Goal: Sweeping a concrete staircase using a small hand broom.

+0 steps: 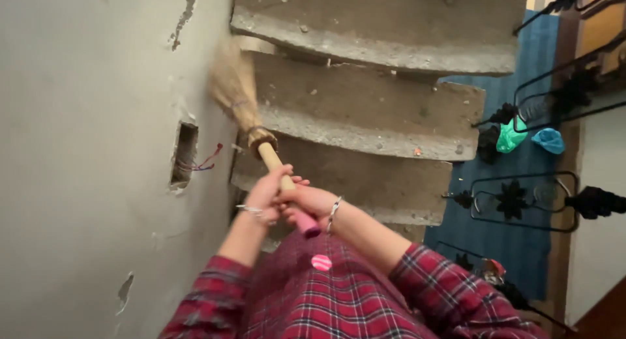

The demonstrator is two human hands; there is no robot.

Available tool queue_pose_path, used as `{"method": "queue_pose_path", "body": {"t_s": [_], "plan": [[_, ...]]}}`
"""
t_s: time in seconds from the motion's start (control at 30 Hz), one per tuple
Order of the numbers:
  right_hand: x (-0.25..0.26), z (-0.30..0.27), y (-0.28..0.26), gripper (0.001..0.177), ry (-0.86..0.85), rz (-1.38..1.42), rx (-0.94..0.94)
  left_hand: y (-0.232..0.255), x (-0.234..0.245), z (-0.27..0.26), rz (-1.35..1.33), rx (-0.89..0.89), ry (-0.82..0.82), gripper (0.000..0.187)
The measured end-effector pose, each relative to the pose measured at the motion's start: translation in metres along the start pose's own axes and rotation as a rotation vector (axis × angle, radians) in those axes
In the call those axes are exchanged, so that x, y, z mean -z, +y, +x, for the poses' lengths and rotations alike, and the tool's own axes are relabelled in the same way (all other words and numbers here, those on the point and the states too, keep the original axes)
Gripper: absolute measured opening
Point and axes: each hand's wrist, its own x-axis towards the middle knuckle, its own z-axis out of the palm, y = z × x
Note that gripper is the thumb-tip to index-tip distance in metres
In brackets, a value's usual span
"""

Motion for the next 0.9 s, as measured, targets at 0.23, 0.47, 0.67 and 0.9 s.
{"method": "queue_pose_path", "body": {"t_s": [0.23, 0.47, 0.67, 0.9], "plan": [[0.045, 0.090, 0.058, 0.007, 0.613, -0.079, 0.445, -0.028, 0.034, 0.089, 0.529, 0.267, -0.180, 0.028], [-0.015, 0.039, 0.024, 0.009, 0.245, -0.196, 0.252, 0.005, 0.016, 0.016, 0.122, 0.059, 0.108, 0.023], [0.053, 0.071, 0.060, 0.015, 0.550, 0.047, 0.442, -0.043, 0.022, 0.112, 0.371, 0.152, -0.071, 0.026], [-0.063, 0.055, 0.092, 0.018, 0.559, -0.105, 0.352, 0.018, 0.037, -0.028, 0.297, 0.184, -0.088, 0.016]]}}
